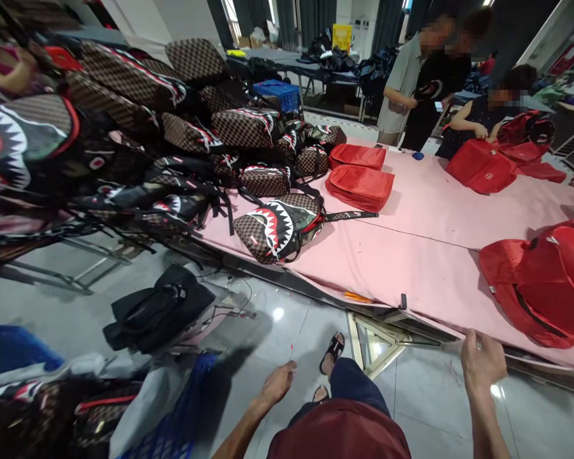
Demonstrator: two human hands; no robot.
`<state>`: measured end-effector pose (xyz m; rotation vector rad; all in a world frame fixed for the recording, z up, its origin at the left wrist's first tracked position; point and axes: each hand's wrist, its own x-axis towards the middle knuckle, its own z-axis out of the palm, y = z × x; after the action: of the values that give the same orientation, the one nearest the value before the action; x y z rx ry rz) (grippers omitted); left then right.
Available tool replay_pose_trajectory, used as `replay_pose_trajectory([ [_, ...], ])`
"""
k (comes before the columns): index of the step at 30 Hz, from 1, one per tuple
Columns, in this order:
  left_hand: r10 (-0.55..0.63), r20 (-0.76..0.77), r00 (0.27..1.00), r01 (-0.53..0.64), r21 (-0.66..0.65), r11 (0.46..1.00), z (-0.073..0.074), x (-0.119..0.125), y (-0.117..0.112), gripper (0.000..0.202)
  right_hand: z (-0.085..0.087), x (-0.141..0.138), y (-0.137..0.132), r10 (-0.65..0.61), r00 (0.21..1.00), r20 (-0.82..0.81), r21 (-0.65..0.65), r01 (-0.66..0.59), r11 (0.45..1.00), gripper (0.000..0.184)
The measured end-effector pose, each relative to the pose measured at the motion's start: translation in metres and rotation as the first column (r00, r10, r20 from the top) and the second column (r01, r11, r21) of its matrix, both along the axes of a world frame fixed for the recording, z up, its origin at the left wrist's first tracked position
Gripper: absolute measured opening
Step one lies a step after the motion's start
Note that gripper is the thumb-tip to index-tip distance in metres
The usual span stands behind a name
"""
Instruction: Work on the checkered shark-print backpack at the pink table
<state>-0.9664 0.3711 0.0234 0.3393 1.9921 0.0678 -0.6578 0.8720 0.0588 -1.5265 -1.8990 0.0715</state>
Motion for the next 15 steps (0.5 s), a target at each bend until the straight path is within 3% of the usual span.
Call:
replay_pose_trajectory([
  [3,-0.107,0.012,0.994,0.106,0.058,0.993,0.006,-0.032,0.062,0.065,0.001,-0.008,-0.004,-0.104,0.995,0.004,-0.003,0.104,0.995,0.066],
  [9,-0.373,-0.079,0.924,0.380,0.107,0.919,0.020,-0.114,0.169,0.062,0.023,-0.018,-0.024,-0.237,0.958,0.160,-0.224,0.269,0.937,0.055],
  [15,-0.587,-0.246,0.771,0.625,0.114,0.772,0.000,-0.228,0.245,0.055,0.049,-0.035,-0.051,-0.324,0.906,0.272,-0.390,0.411,0.824,0.072],
])
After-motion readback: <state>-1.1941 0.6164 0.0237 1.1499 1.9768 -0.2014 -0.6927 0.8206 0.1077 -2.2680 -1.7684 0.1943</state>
